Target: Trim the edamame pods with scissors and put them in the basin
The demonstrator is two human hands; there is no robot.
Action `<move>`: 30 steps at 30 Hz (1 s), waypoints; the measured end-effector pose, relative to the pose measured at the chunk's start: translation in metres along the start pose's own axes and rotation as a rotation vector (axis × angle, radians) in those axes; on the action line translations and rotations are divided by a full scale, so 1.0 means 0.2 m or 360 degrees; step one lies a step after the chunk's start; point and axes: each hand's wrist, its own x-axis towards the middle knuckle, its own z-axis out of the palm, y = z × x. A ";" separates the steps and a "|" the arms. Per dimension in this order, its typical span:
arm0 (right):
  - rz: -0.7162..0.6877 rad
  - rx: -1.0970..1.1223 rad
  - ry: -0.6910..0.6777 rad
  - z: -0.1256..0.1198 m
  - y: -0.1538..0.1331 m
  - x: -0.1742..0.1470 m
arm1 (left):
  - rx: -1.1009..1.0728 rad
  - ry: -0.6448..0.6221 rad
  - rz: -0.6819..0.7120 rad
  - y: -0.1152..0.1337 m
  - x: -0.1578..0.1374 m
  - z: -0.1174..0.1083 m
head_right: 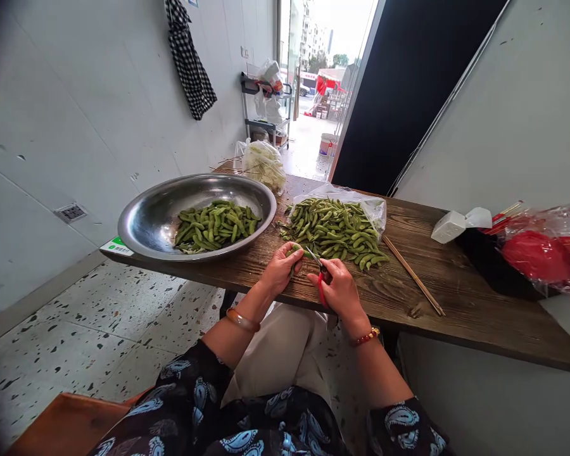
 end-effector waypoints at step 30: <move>-0.0028 -0.0303 -0.0163 -0.11 0.04 -0.12 | 0.0138 -0.0073 0.0062 0.01 -0.02 0.01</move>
